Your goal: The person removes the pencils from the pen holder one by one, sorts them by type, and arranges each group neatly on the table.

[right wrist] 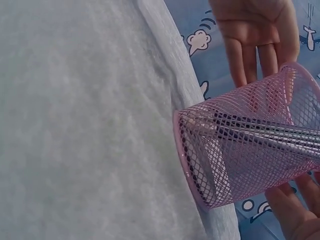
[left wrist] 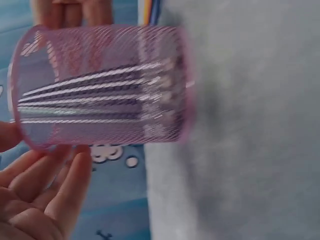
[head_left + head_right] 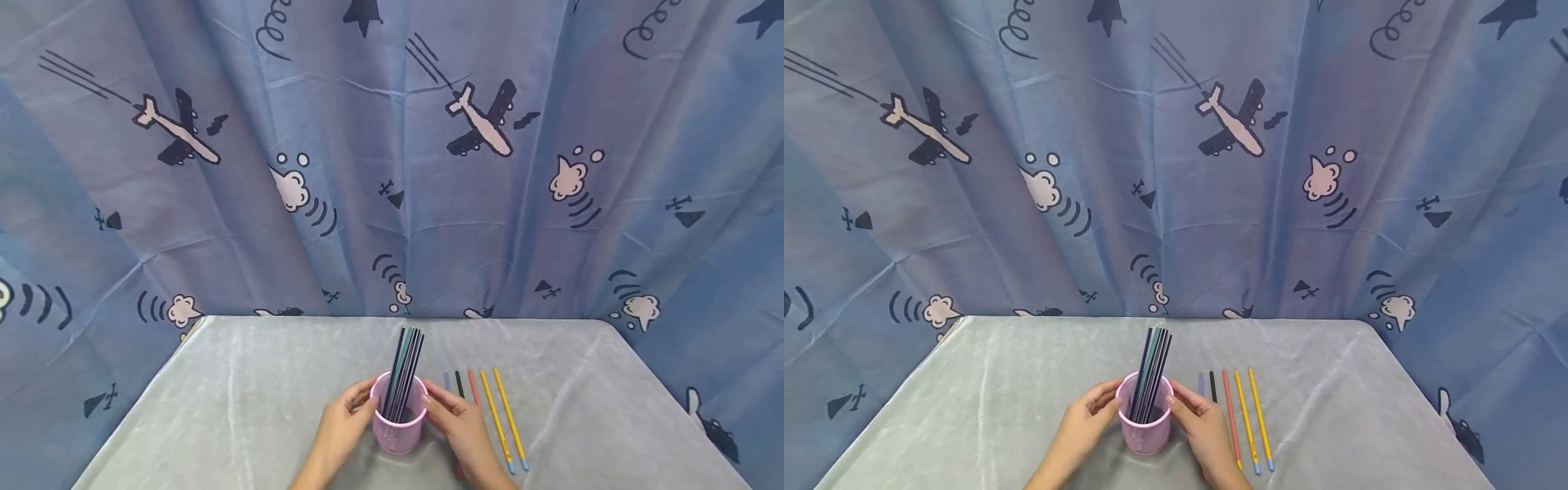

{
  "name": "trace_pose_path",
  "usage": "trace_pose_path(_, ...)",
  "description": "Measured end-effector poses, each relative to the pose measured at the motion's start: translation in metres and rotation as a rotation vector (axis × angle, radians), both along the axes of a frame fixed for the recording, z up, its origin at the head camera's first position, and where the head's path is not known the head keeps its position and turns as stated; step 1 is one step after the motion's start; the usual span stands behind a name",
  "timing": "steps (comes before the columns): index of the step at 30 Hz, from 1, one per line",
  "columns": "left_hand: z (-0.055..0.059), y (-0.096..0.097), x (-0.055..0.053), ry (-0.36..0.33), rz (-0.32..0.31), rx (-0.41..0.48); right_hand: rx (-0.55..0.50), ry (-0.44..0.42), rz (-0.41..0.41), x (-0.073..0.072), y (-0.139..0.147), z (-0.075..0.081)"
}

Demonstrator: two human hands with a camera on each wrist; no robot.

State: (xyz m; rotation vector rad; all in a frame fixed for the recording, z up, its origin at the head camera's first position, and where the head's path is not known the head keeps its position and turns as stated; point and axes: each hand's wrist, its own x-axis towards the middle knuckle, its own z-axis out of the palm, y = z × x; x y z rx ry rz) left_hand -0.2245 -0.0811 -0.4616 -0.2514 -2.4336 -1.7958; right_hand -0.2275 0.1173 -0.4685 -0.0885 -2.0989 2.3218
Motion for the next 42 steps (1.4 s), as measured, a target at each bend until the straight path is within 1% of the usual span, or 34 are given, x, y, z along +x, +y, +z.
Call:
trace_pose_path(2,0.008,-0.001,-0.003,0.01,0.013,-0.053,0.002,-0.004,-0.008,-0.001,-0.001,0.001)
trace_pose_path(4,0.014,-0.001,-0.008,0.02,0.03,-0.069,0.01,-0.004,-0.016,-0.002,-0.002,0.001)
trace_pose_path(6,0.018,0.001,-0.013,0.032,0.056,-0.056,0.011,-0.003,-0.017,-0.003,-0.003,0.001)
trace_pose_path(9,0.02,0.005,-0.02,0.061,0.082,-0.008,0.026,-0.012,-0.022,-0.004,-0.004,0.001)
trace_pose_path(13,0.024,0.012,-0.028,0.089,0.111,-0.006,0.035,-0.025,-0.019,-0.004,-0.005,0.002)
trace_pose_path(17,0.029,0.02,-0.035,0.109,0.124,-0.012,0.023,-0.023,-0.015,-0.004,-0.005,0.002)
trace_pose_path(20,0.032,0.026,-0.04,0.13,0.104,0.001,0.007,-0.023,-0.025,-0.005,-0.004,0.001)
trace_pose_path(24,0.032,0.032,-0.046,0.141,0.089,0.011,-0.011,-0.019,-0.023,-0.005,-0.003,0.0)
trace_pose_path(27,0.029,0.034,-0.049,0.135,0.099,0.02,-0.02,-0.015,-0.002,-0.003,-0.003,-0.002)
trace_pose_path(29,0.028,0.035,-0.05,0.136,0.104,0.025,-0.015,-0.016,0.009,-0.001,-0.004,-0.002)
trace_pose_path(33,0.025,0.038,-0.051,0.129,0.111,0.03,-0.017,-0.02,0.003,0.001,-0.003,-0.004)
trace_pose_path(36,0.024,0.041,-0.052,0.116,0.11,0.039,-0.029,-0.012,-0.007,0.002,-0.002,-0.005)
trace_pose_path(39,0.025,0.043,-0.053,0.117,0.104,0.031,-0.031,-0.001,-0.007,0.002,-0.001,-0.005)
trace_pose_path(42,0.025,0.045,-0.054,0.12,0.113,0.02,-0.036,0.004,0.004,0.001,0.0,-0.004)
